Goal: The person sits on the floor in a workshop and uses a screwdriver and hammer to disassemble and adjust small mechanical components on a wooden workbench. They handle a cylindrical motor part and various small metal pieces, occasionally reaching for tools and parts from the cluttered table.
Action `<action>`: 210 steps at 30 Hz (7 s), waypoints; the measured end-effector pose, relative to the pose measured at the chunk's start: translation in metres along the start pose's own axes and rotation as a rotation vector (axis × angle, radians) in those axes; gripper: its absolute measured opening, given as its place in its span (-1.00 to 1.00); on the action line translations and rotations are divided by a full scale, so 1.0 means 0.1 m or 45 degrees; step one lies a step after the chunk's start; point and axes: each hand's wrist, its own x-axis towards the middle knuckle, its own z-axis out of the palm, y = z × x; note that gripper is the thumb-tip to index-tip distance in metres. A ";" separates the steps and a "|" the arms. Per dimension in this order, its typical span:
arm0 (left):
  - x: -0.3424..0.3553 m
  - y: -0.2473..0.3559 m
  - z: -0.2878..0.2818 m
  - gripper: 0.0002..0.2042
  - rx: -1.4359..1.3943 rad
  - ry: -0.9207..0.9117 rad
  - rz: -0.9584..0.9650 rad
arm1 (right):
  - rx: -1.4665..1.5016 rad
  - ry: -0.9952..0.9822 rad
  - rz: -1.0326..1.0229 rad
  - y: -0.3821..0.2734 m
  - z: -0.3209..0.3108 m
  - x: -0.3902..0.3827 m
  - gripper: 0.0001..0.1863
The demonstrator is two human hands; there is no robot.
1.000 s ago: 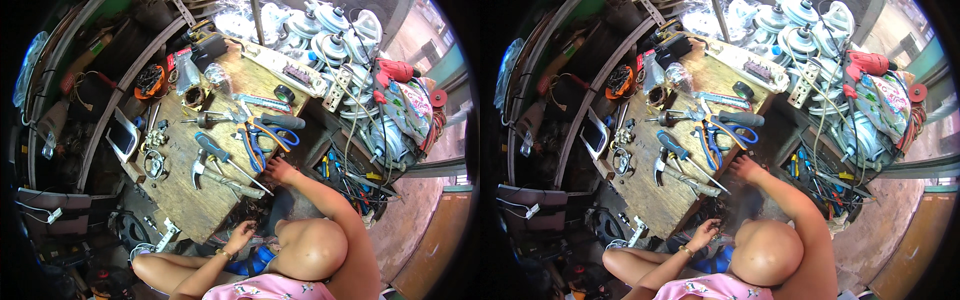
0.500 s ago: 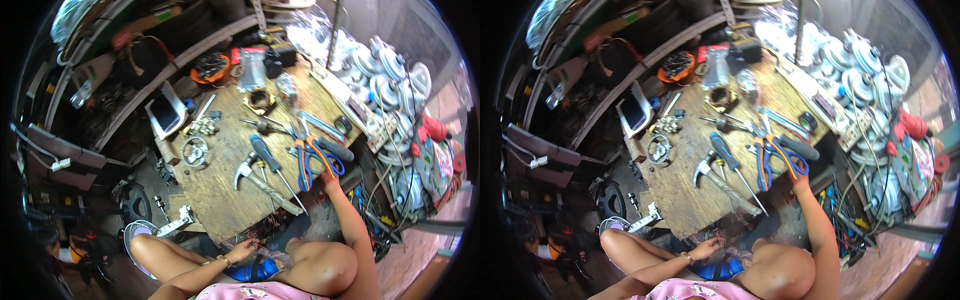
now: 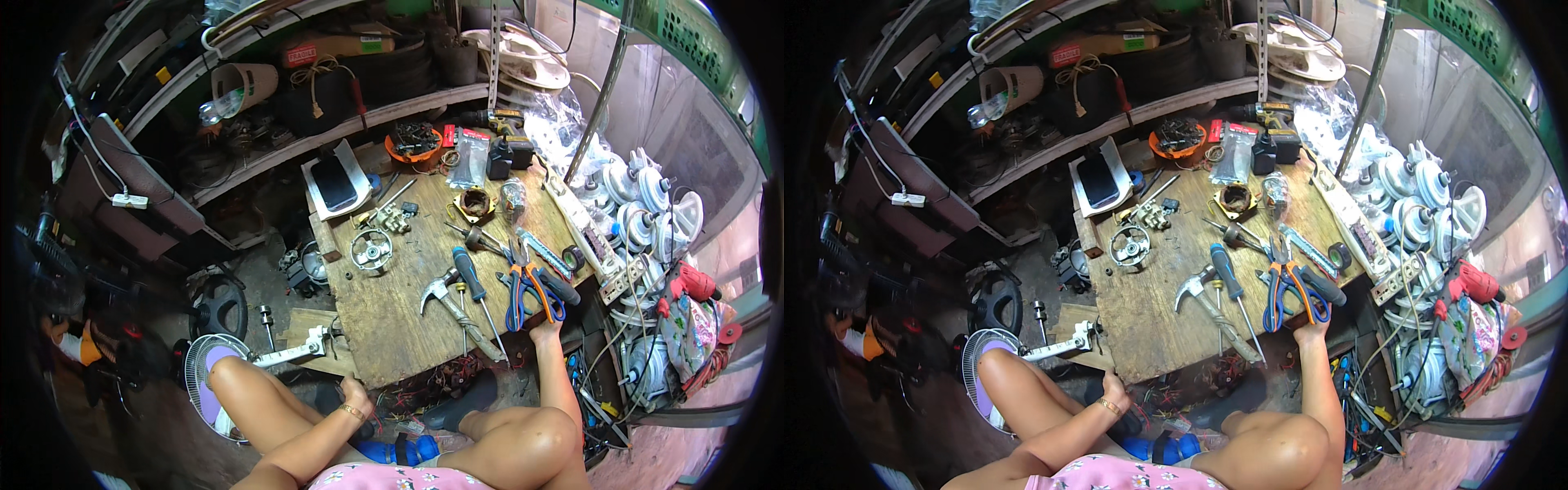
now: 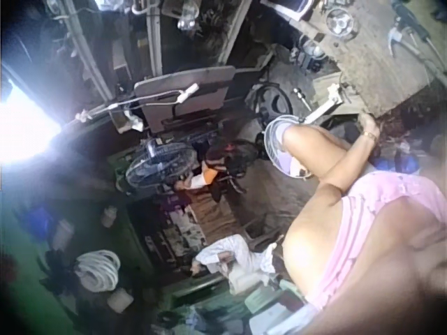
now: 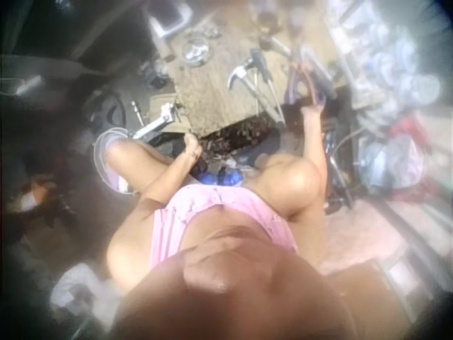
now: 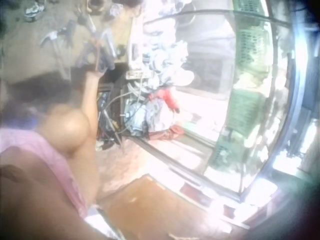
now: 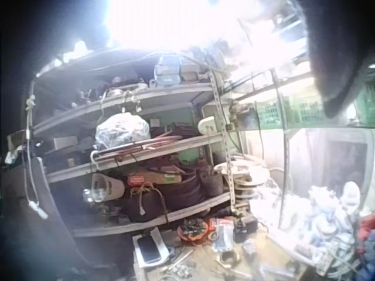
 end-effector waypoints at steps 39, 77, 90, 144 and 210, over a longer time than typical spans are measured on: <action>0.34 0.65 0.39 -0.43 -0.265 -0.584 -0.226 | -1.148 -0.052 -0.105 -0.41 -0.53 -0.09 -0.65; 2.11 4.85 2.29 -0.71 1.390 -0.293 1.808 | -1.813 -0.623 -1.107 2.47 1.43 -1.46 -0.90; 3.29 5.24 3.44 -0.58 2.067 -0.607 2.415 | -1.875 -0.619 -1.071 2.47 1.40 -1.33 -0.89; 3.50 5.37 3.74 -0.76 1.914 -1.165 1.645 | -2.085 -0.596 -1.266 2.58 1.61 -1.33 -0.86; 4.91 5.27 4.61 -0.17 2.214 -0.537 2.082 | -2.162 -0.630 -1.276 2.54 1.80 -1.25 -0.97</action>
